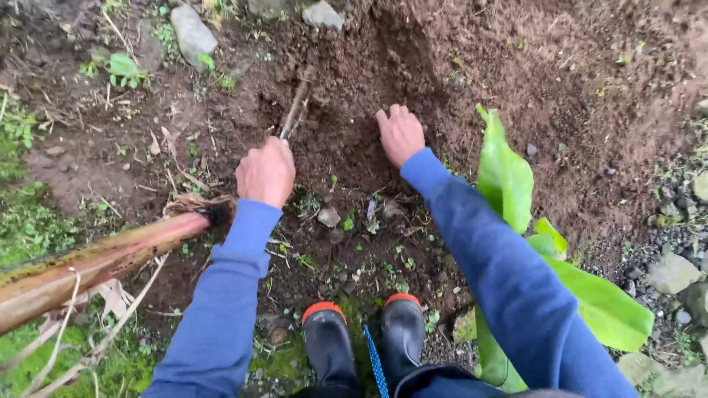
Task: The person uses a small hand hoe to loosen soil and remove weeds from a garden bed. They pull weeds by hand and scrape the ground with the tool, working around a small banana plant and a mossy stone.
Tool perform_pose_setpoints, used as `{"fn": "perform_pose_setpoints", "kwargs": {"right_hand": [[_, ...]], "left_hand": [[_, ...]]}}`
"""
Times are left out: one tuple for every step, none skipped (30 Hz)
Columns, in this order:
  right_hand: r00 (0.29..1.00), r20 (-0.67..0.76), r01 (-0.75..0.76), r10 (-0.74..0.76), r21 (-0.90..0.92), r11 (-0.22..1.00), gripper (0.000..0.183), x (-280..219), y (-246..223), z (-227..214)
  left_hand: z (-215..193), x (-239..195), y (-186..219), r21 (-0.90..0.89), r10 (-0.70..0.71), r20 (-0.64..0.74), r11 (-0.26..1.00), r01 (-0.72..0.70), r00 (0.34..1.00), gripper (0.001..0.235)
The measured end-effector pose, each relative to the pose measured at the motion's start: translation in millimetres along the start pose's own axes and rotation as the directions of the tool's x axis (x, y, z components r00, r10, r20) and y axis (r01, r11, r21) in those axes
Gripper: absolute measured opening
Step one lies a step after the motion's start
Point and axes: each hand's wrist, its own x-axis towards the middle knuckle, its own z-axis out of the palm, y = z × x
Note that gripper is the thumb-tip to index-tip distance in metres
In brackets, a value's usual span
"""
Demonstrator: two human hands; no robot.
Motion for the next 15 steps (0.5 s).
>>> {"fn": "perform_pose_setpoints", "kwargs": {"right_hand": [[1.000,-0.013,-0.010,0.010,-0.007,1.000,0.034,2,0,2],[1.000,-0.010,-0.012,0.012,0.002,1.000,0.028,5,0,4],[1.000,0.006,-0.004,0.004,0.017,1.000,0.022,1,-6,10],[1.000,0.006,-0.004,0.004,0.018,1.000,0.022,4,-4,-12],[0.998,0.047,-0.041,0.034,0.150,0.988,0.026,3,-2,-31],[0.994,0.093,-0.083,0.060,0.278,0.957,0.031,3,-1,-51],[0.994,0.091,-0.084,0.061,0.277,0.957,0.031,4,3,-60],[0.989,0.090,-0.136,0.113,0.315,0.939,0.021,5,6,-70],[0.984,0.089,-0.176,0.155,0.353,0.919,0.013,10,7,-80],[0.986,0.085,-0.166,0.145,0.355,0.920,0.013,6,0,-85],[0.981,0.121,-0.189,0.151,0.424,0.886,0.017,2,-2,-90],[0.975,0.158,-0.213,0.154,0.490,0.846,0.022,-2,-3,-95],[0.974,0.165,-0.218,0.156,0.488,0.845,0.022,-8,-5,-103],[0.985,0.142,-0.158,0.102,0.470,0.868,0.040,-15,-7,-111],[0.992,0.118,-0.093,0.044,0.451,0.888,0.058,-21,-9,-120]], "left_hand": [[18,14,-9,-0.001,0.014,-0.011,1.000,-0.014,1.000,0.047],[36,29,-17,0.060,-0.025,-0.037,0.998,0.027,0.999,0.045],[57,37,-31,0.120,-0.076,-0.056,0.989,0.083,0.996,0.044],[71,31,-27,0.120,-0.077,-0.056,0.989,0.083,0.995,0.044],[86,22,-24,0.158,-0.002,0.027,0.987,-0.002,1.000,0.040],[102,12,-21,0.187,0.071,0.112,0.978,-0.091,0.991,0.036],[110,6,-17,0.187,0.072,0.111,0.978,-0.092,0.991,0.036],[117,0,-13,0.145,0.114,0.162,0.980,-0.138,0.980,0.035],[123,-7,-11,0.099,0.148,0.206,0.980,-0.171,0.967,0.034],[105,-20,-8,0.100,0.140,0.199,0.982,-0.162,0.970,0.034],[89,-32,-1,0.107,0.144,0.242,0.979,-0.174,0.959,0.034],[74,-43,6,0.114,0.146,0.285,0.976,-0.185,0.947,0.034],[54,-41,6,0.112,0.147,0.292,0.976,-0.187,0.945,0.034],[33,-39,5,0.149,0.060,0.169,0.985,-0.085,0.984,0.034],[13,-37,5,0.172,-0.031,0.040,0.985,0.024,0.999,0.035]]}}
